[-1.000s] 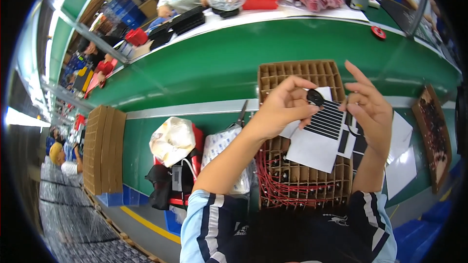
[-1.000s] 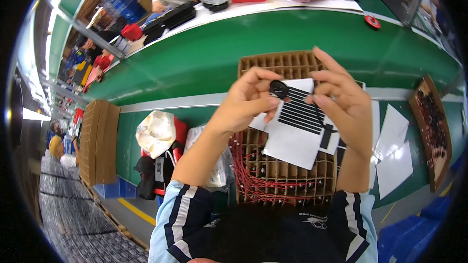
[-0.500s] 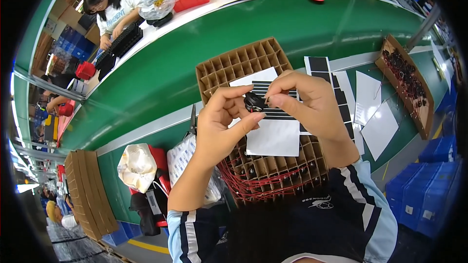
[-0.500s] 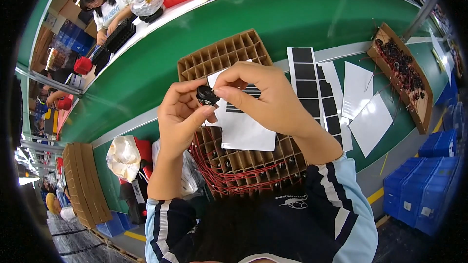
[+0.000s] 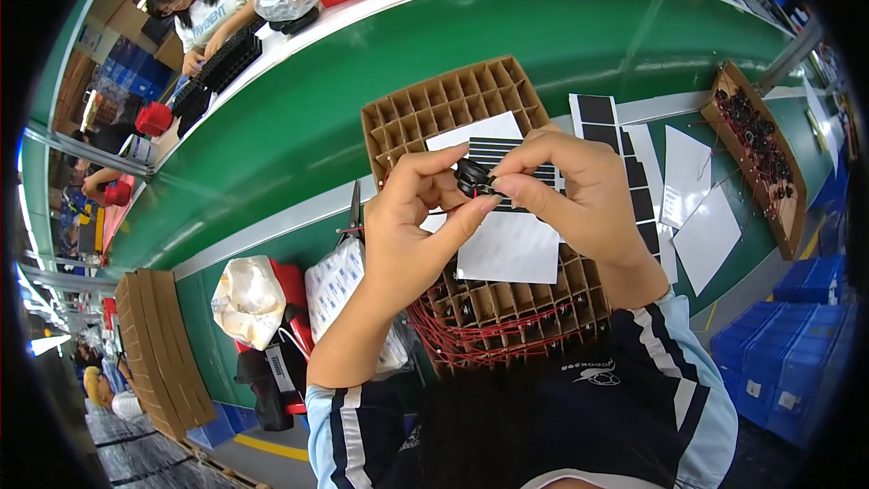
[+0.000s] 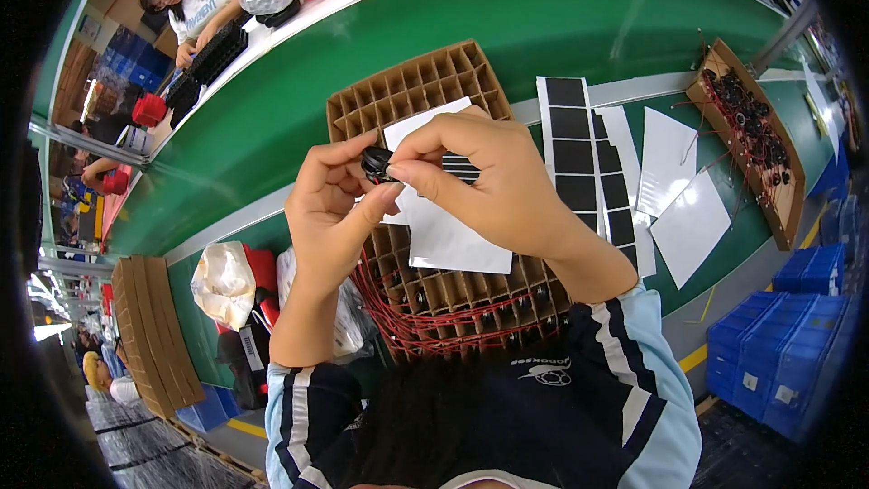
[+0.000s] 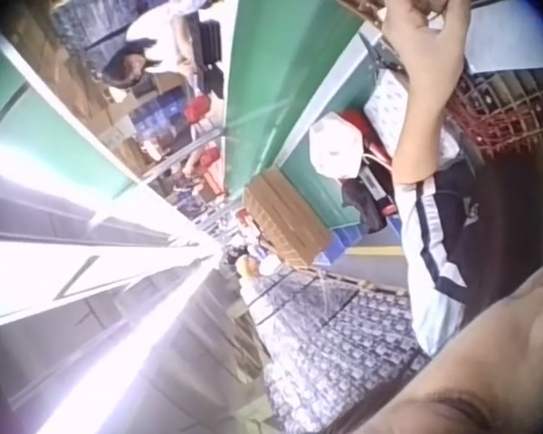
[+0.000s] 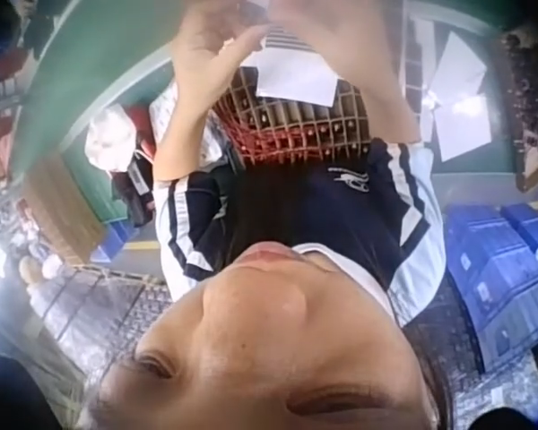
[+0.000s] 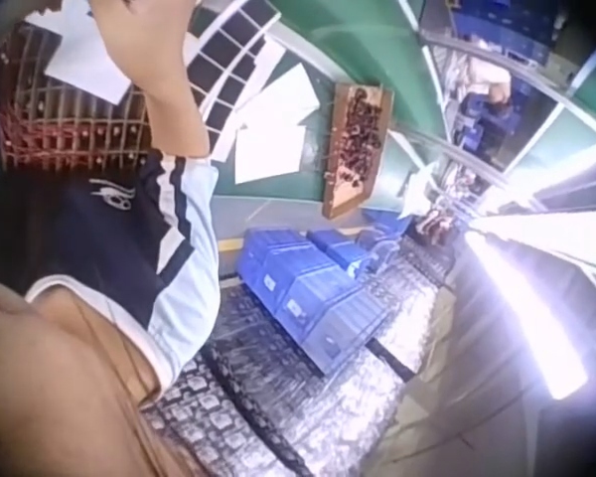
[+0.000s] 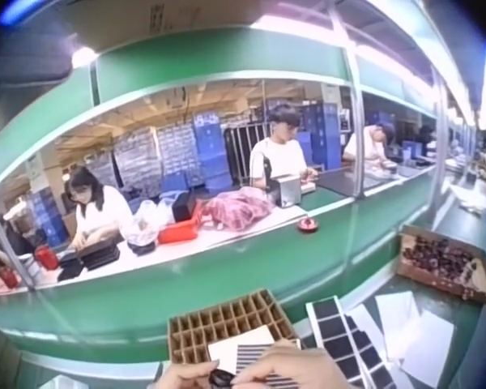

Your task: Manually assemble electrical components and wires on a factory production line.

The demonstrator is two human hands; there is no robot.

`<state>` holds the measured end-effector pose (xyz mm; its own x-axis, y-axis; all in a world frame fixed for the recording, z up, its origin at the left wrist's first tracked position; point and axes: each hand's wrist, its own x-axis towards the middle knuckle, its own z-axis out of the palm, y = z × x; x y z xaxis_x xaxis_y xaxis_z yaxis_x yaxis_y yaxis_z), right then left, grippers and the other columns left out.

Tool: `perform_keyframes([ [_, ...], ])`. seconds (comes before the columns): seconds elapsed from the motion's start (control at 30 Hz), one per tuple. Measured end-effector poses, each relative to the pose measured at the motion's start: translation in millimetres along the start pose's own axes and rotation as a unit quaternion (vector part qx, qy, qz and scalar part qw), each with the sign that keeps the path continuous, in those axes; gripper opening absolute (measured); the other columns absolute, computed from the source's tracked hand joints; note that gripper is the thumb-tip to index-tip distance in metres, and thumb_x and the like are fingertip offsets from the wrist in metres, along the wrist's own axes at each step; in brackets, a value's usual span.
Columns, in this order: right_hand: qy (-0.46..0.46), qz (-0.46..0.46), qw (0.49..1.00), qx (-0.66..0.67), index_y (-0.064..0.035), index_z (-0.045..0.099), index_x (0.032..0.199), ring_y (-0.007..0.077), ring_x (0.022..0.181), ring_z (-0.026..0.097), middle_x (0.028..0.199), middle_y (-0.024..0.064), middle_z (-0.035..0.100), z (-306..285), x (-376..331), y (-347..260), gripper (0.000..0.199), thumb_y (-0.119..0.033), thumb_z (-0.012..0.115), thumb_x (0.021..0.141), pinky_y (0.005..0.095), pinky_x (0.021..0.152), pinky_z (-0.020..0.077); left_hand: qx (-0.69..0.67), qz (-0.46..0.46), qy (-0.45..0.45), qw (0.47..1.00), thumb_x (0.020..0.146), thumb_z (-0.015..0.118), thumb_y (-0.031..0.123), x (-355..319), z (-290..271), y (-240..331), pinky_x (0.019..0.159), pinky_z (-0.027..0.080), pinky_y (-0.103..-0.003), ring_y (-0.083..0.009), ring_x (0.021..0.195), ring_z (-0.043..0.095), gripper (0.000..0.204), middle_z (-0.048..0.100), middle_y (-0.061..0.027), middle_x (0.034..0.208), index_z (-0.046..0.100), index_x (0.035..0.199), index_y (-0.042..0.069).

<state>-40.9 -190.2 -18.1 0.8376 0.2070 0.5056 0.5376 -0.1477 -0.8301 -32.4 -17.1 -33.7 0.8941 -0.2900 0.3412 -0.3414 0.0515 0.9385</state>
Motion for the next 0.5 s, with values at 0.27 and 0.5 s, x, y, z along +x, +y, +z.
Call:
perform_keyframes([
  [0.27,-0.001,-0.005,1.000,-0.025,0.0008,0.060,0.078,0.0101,0.062,0.049,0.069,0.0062,0.057,1,1,4,0.009,-0.006,0.064,0.073,0.0221,0.058,0.0370,0.064,0.037,0.006,0.997,0.071,0.068,0.002,-1,0,0,0.060,0.043,-0.019,-0.0058,0.065,0.050,0.040,0.053,-0.0019,0.071,0.049,0.106,-0.001],
  [0.5,0.006,0.032,0.998,-0.048,-0.0014,0.056,0.078,0.0132,0.066,0.050,0.069,0.0037,0.056,0,4,-5,0.013,-0.007,0.065,0.070,0.0255,0.065,0.0371,-0.075,0.051,-0.003,0.996,0.072,0.066,-0.001,2,-2,-2,0.057,0.044,-0.019,-0.0057,0.065,0.052,0.037,0.057,-0.0050,0.081,0.048,0.104,-0.003],
])
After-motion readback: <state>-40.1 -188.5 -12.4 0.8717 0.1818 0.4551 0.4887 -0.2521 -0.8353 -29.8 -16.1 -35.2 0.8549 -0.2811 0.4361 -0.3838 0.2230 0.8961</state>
